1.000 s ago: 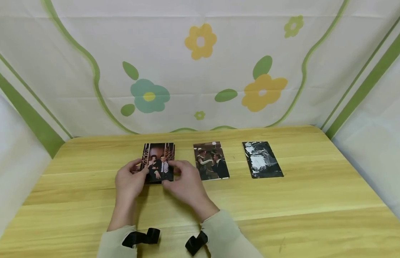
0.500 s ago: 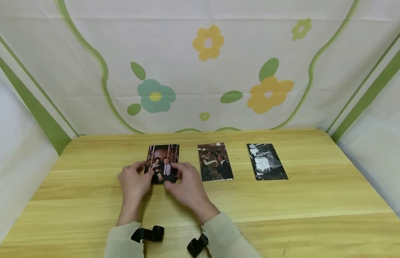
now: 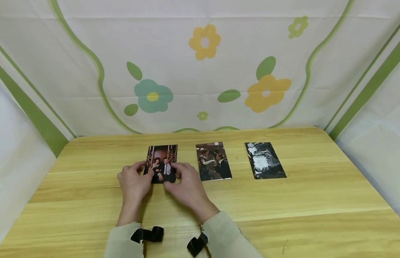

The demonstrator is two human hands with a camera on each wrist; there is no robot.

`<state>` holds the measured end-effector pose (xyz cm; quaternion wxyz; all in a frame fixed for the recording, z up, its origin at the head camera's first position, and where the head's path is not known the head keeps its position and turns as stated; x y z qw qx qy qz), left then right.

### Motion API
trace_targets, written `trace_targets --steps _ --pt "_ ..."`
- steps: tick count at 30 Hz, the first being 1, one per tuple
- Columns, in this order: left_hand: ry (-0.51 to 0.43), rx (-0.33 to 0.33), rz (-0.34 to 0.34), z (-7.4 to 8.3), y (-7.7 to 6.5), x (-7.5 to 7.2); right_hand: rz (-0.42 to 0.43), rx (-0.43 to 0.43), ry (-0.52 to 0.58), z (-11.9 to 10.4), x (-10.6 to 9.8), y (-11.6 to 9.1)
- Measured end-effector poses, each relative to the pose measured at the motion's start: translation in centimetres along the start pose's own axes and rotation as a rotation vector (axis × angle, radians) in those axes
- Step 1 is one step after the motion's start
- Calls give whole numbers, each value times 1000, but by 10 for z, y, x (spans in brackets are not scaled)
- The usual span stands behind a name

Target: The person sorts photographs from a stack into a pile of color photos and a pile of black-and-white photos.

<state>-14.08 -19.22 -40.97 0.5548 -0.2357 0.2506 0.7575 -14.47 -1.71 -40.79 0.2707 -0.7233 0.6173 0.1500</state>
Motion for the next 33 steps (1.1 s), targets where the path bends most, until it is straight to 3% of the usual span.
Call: trace_targets --steps 11,14,18,24,29,33 --pt "-31 -3 10 3 -1 0 -4 3 78 5 -11 4" --pt "-73 7 38 12 -1 -1 4 19 138 7 -24 5" --pt "-147 77 57 32 -6 4 50 21 206 12 -48 7" --pt "-231 207 17 65 -12 28 179 69 274 29 -88 12" --pt "-287 206 -74 84 -19 56 291 138 306 53 -116 13" --pt "-270 218 -127 91 -26 75 323 199 296 74 -126 8"
Point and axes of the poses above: each hand's wrist, its own y-axis towards the middle knuckle, its own x-axis out of the palm, z = x × y, the point moved 4 cm from there along y, towards the middle knuckle, and after that the axes turned 15 degrees about x, right-handed, at the moved point
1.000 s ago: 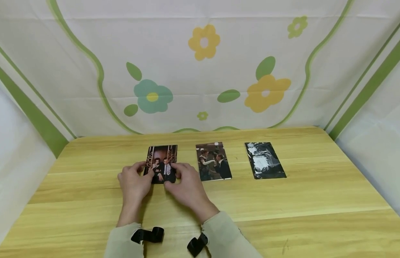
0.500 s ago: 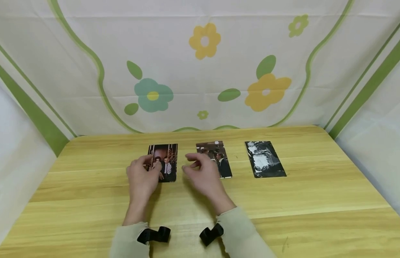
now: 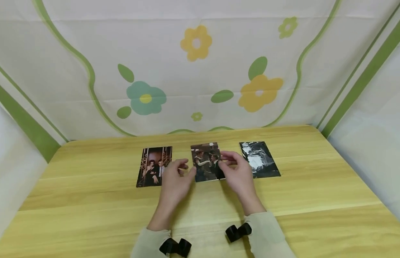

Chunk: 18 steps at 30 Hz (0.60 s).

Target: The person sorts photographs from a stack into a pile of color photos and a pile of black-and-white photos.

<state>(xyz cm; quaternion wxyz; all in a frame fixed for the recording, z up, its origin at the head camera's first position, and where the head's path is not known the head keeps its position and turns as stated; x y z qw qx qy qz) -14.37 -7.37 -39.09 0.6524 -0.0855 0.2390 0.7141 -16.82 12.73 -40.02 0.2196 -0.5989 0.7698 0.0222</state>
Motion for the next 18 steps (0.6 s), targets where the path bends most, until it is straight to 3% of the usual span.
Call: trace_targets --steps 5,12,18 --pt "27 -23 -66 -2 -2 15 5 37 4 13 -8 5" --pt "78 -35 -91 -10 -3 25 -1 53 -11 19 -8 11" --pt "179 -27 -122 -12 -3 32 -4 24 -157 22 -6 12"
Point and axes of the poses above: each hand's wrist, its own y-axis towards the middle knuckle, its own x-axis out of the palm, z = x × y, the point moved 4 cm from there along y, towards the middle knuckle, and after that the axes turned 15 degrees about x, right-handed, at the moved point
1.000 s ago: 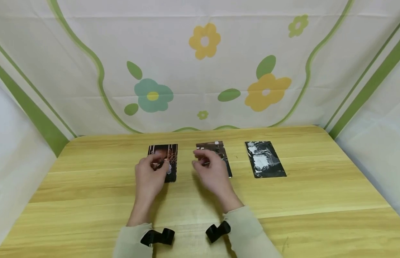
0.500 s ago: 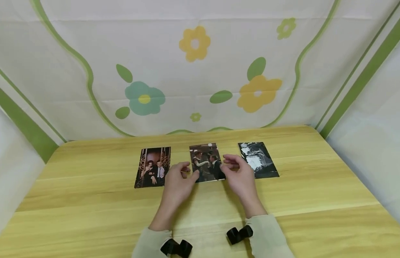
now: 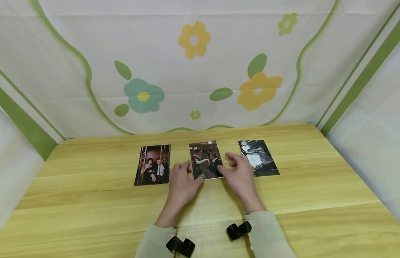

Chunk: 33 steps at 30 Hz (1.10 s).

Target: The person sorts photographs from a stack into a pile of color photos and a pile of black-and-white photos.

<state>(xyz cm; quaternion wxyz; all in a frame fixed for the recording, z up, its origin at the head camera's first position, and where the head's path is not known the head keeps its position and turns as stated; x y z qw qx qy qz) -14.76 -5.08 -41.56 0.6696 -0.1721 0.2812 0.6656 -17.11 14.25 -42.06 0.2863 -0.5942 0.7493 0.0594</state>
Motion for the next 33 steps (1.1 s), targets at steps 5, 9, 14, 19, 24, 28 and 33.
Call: trace_targets --steps 5,9,14,19,24,28,33 --pt "29 2 -10 1 -1 1 -6 -35 -125 -1 7 -1" --pt "27 1 -8 1 -1 1 9 -61 -159 -4 9 -2" --pt "16 12 -9 4 1 4 36 -49 -155 -4 6 -4" --pt "5 7 -7 5 2 5 45 -50 -154 -3 6 -4" --pt "-49 -22 24 3 0 3 35 -39 -137 -3 8 -5" --pt "-117 -31 63 4 -2 3 28 -30 -107 -4 7 -5" --pt "-211 -2 111 5 0 1 31 -34 -43 -6 6 -5"
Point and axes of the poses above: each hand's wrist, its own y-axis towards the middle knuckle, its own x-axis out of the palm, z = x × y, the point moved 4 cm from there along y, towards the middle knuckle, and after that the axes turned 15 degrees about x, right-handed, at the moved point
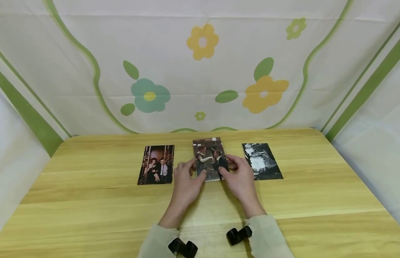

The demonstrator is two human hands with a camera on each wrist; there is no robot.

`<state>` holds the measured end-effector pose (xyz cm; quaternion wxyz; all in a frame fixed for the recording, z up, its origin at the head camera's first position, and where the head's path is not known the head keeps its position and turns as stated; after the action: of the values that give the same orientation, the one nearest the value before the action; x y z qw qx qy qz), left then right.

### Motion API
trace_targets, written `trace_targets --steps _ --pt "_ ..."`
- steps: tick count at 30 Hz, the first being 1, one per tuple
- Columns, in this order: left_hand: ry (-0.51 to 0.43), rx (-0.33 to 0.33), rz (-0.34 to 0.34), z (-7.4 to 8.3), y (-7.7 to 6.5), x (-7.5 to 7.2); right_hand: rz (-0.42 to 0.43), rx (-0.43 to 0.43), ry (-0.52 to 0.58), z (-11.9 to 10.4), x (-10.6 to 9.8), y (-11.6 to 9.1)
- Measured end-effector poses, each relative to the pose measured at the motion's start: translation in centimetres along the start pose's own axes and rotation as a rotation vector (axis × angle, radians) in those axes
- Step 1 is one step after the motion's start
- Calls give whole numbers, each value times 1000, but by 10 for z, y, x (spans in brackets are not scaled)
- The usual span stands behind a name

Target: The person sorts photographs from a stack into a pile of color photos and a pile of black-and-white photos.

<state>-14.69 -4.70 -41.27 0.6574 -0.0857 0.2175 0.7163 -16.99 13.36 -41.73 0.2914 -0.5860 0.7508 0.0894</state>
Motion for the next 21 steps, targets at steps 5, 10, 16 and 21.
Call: trace_targets --steps 5,10,16,21 --pt "-76 34 33 0 2 -2 5 10 71 -1 0 0" --pt "-121 21 48 1 2 -4 8 28 101 -3 -1 -1" --pt "-147 -15 56 2 1 -6 27 20 123 -9 -2 -2" --pt "-176 -11 94 6 3 -12 26 0 152 -15 -2 -3"
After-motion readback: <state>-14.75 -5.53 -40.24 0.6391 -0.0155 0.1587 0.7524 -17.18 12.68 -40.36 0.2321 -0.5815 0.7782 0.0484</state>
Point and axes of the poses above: each hand's wrist, its own y-axis towards the middle knuckle, its own x-axis out of the palm, z = x × y, the point moved 4 cm from there along y, towards the middle knuckle, and after that the axes turned 15 degrees about x, right-handed, at the moved point
